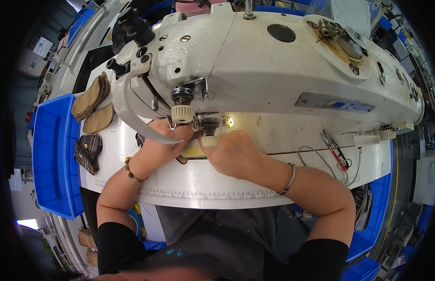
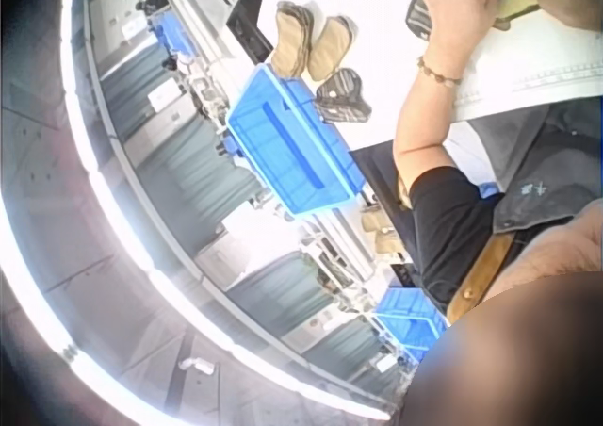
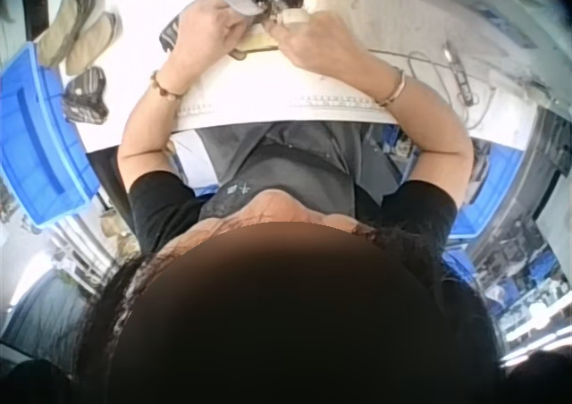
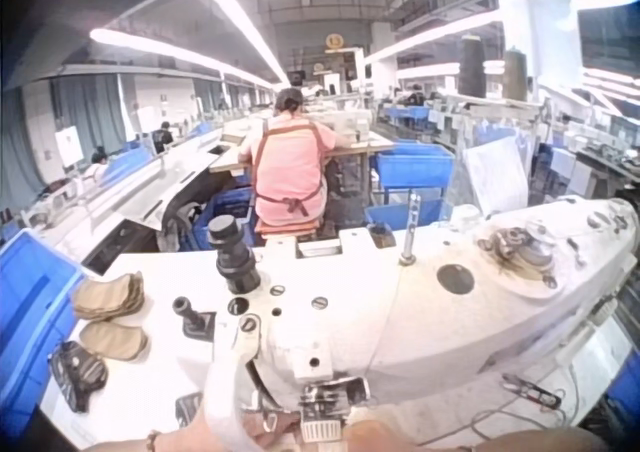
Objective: Sewing pieces of leather and fabric together using an industrial sewing machine to construct a shoe upper.
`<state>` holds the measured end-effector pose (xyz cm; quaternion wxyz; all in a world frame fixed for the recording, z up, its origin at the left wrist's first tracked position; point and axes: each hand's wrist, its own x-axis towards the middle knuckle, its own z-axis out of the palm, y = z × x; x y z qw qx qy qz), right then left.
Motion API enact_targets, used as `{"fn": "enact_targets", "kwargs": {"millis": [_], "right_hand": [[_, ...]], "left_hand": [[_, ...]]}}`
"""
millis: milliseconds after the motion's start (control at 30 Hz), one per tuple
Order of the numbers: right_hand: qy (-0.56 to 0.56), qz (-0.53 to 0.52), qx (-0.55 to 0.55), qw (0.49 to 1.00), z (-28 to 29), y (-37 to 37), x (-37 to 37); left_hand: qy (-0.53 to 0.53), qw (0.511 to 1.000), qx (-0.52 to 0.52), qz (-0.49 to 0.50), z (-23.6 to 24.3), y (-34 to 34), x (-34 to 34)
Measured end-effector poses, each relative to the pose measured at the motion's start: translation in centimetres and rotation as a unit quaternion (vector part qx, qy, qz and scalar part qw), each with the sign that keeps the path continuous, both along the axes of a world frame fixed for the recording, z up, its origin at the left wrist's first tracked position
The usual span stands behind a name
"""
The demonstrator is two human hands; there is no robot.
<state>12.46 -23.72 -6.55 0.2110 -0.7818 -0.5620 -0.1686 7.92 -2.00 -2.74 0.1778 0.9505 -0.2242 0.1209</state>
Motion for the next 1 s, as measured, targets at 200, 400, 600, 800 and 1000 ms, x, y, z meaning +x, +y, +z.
{"fn": "enact_targets", "kwargs": {"millis": [200, 400, 600, 800, 1000], "right_hand": [[0.001, 0.005, -0.002, 1.0, 0.7, 0.1, -0.1], [-0.021, -0.014, 0.001, 1.0, -0.2, 0.3, 0.1], [0.001, -0.03, -0.031, 0.999, -0.6, 0.2, 0.8], [0.011, -0.001, -0.063, 0.998, 0.4, -0.4, 0.9], [0.066, -0.025, -0.047, 0.996, 0.3, -0.3, 0.6]], "left_hand": [[0.009, 1.0, -0.003, -0.015, 0.7, -0.4, 0.1], [0.011, 1.0, 0.02, -0.005, 1.0, -0.4, 0.3], [0.005, 0.999, 0.037, 0.009, 1.1, -0.1, 0.5], [-0.025, 0.999, 0.039, -0.014, 0.8, 0.7, 0.8], [-0.013, 0.999, 0.045, 0.005, 0.5, 0.3, 0.6]]}}
